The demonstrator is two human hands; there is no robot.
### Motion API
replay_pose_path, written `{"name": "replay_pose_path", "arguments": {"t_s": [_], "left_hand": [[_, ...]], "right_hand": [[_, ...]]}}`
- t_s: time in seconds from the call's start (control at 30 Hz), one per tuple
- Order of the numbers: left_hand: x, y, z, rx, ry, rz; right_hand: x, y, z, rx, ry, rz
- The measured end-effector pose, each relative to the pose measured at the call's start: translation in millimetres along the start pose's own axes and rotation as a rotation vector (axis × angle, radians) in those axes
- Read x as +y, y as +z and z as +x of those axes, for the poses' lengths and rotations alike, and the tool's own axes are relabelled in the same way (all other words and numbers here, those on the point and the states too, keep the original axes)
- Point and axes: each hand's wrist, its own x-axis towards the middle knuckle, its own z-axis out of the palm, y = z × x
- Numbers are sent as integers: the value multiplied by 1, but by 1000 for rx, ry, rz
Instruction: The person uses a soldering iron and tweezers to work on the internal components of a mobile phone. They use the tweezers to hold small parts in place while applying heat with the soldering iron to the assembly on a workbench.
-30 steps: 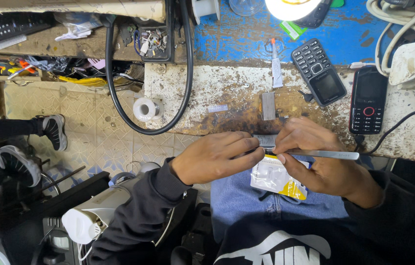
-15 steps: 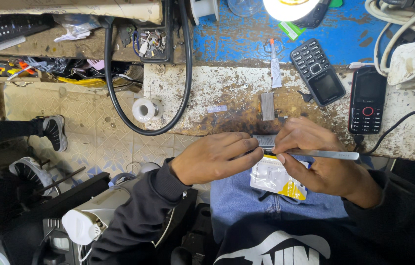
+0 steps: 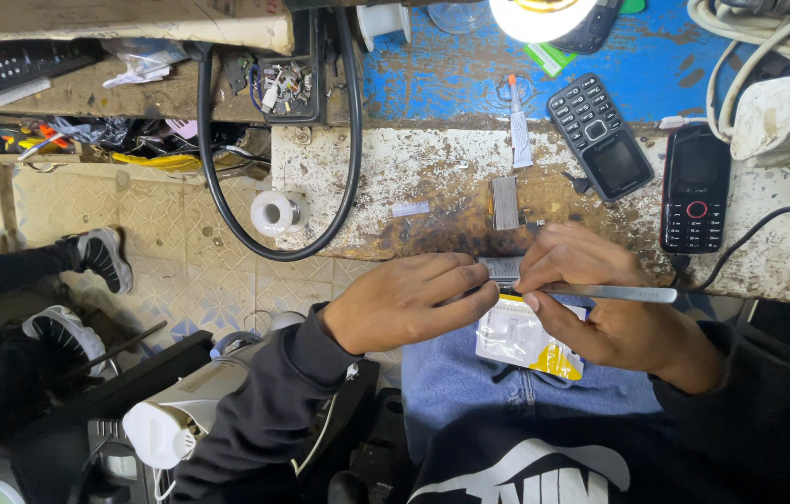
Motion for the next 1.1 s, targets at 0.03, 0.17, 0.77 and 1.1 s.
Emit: {"name": "replay_pose_path", "arguments": {"t_s": [0.03, 0.17, 0.77, 1.1], "left_hand": [[0, 0, 0, 8, 1, 3], [0, -1, 0, 8, 3, 9], [0, -1, 1, -10, -8, 8], [1, 0, -1, -19, -35, -23]], "right_hand": [[0, 0, 1, 2, -7, 13], [0, 0, 2, 2, -19, 29], [1, 1, 1, 8, -27, 11], [0, 0, 1, 11, -24, 21]]}}
